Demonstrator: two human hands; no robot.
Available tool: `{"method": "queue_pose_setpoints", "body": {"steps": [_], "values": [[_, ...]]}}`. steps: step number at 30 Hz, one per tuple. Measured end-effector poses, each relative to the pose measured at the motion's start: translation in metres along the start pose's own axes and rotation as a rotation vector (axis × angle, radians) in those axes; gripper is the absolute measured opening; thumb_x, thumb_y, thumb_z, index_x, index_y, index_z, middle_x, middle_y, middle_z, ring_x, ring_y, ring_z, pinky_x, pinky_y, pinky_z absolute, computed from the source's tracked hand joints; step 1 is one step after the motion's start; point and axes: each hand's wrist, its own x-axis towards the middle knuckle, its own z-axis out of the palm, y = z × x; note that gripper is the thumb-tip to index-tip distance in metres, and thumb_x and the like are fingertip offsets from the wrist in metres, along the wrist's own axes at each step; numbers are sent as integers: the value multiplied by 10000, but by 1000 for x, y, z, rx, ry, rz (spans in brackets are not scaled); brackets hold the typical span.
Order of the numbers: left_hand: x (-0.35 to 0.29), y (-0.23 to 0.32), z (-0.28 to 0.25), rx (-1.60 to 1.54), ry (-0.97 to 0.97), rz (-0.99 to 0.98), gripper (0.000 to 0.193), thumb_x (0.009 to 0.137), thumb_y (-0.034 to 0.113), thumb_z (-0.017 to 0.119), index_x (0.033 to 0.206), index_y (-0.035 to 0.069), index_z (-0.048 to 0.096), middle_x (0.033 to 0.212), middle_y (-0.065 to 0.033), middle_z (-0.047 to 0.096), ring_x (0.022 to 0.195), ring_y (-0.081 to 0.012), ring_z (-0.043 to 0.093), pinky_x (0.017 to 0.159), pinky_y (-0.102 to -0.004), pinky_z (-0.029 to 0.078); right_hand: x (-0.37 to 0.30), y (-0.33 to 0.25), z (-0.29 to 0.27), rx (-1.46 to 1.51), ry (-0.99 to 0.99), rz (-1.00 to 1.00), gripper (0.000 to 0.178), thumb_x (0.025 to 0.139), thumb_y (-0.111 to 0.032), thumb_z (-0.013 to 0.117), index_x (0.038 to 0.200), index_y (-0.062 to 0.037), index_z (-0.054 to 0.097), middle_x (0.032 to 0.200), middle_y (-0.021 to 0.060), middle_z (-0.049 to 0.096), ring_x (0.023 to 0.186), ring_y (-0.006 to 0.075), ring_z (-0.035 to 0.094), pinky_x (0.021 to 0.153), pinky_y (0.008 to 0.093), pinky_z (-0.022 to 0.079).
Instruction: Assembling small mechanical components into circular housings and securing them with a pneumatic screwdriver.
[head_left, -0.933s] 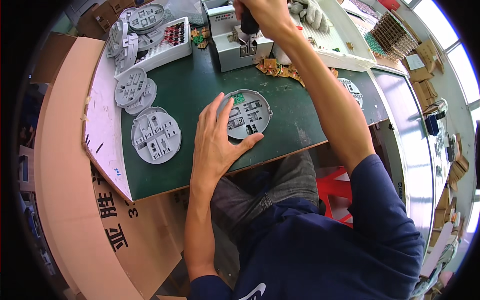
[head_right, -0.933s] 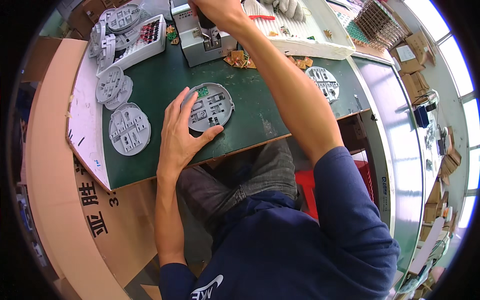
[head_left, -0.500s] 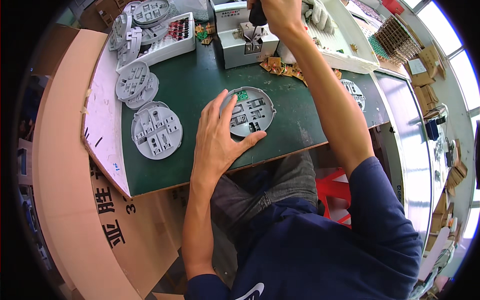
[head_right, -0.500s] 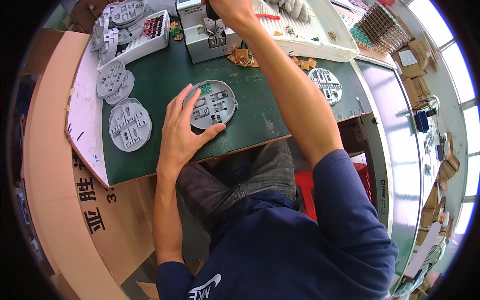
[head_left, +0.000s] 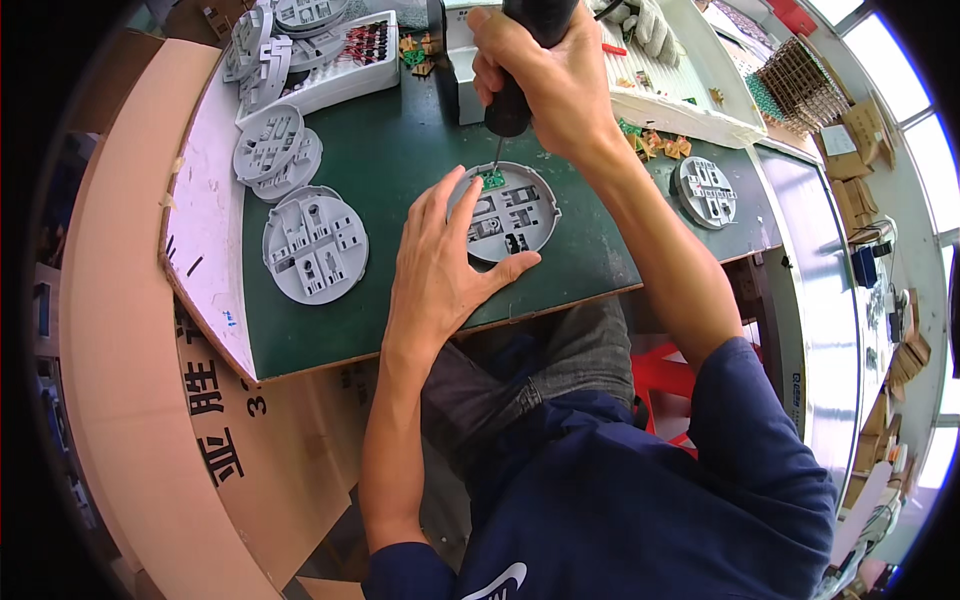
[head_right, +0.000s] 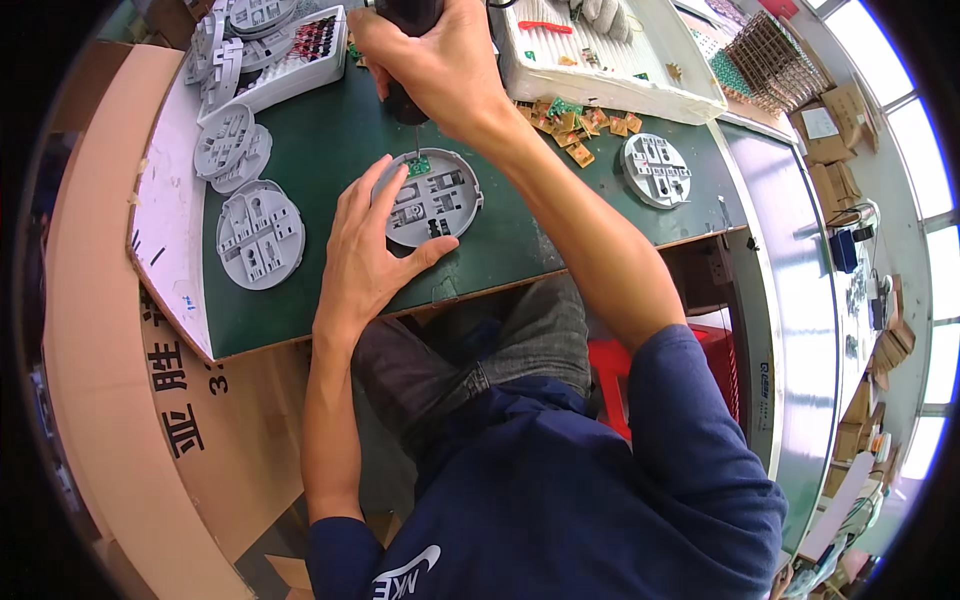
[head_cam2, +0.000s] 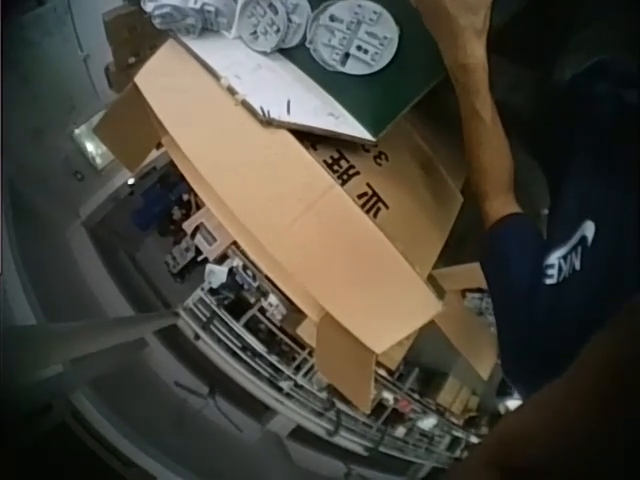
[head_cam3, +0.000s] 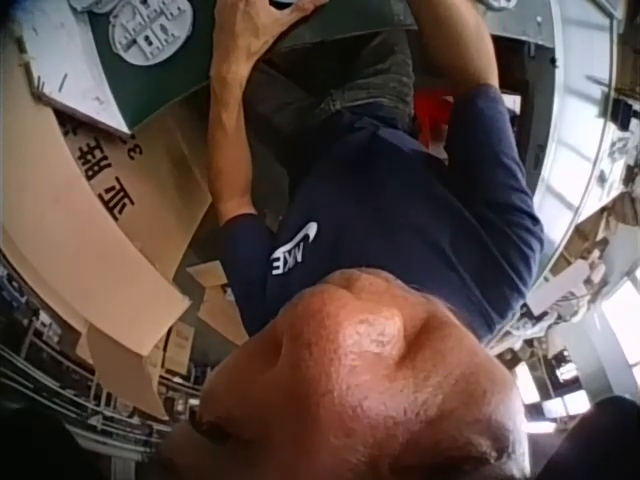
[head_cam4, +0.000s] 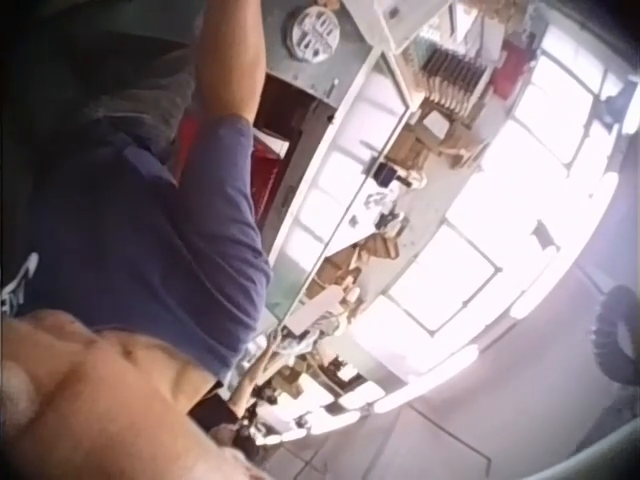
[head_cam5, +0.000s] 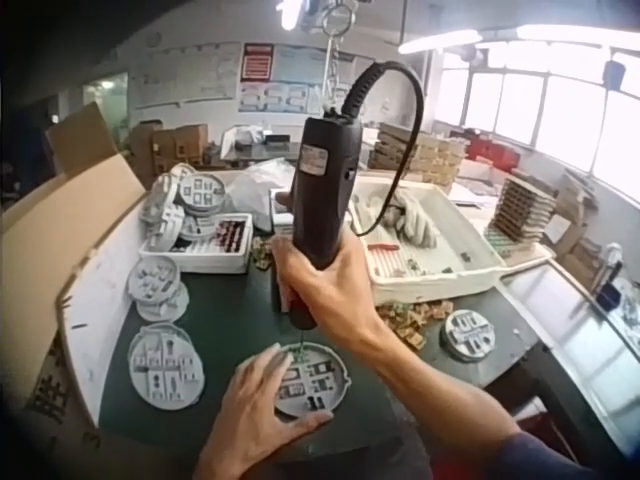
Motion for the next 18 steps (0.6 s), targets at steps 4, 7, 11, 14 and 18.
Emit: {"method": "queue_pose_setpoints", "body": {"steps": [4, 7, 11, 14, 18], "values": [[0, -1, 1, -3, -9, -6, 958, 781, 650, 783, 1430, -13, 544, 1528, -183, 472, 1391, -372, 458, 1155, -476, 394, -4, -10, 12, 84, 49, 35, 179, 982, -167, 679, 974, -10, 595, 645, 11, 579, 522, 96, 558, 498, 268, 454], [0, 0, 1, -3, -7, -10, 952, 782, 645, 785, 1429, -12, 546, 1531, -181, 470, 1395, -372, 454, 1159, -477, 389, -3, 4, 5, 37, -38, 10, 182, 981, -159, 682, 906, -30, 579, 631, 13, 575, 513, 101, 561, 491, 267, 454], [-1, -1, 2, 4, 8, 11, 967, 772, 656, 786, 1393, -52, 565, 1511, -188, 475, 1382, -373, 460, 1135, -486, 413, -8, 7, 8, 60, 5, 50, 185, 976, -154, 687, 900, -42, 561, 639, 15, 581, 511, 102, 562, 488, 267, 452], [-1, 0, 1, 4, 6, 7, 967, 775, 660, 781, 1394, -51, 564, 1510, -189, 475, 1382, -375, 460, 1136, -486, 412, -9, 7, 9, 61, 10, 43, 195, 975, -157, 690, 894, -47, 551, 643, 15, 583, 515, 100, 564, 489, 267, 454], [-1, -1, 1, 6, 12, 14, 957, 781, 655, 779, 1392, -49, 565, 1504, -190, 479, 1377, -378, 463, 1132, -488, 415, -8, 12, 4, 81, -23, 55, 206, 971, -176, 703, 968, -42, 547, 666, 12, 587, 535, 101, 571, 504, 265, 460]]}}
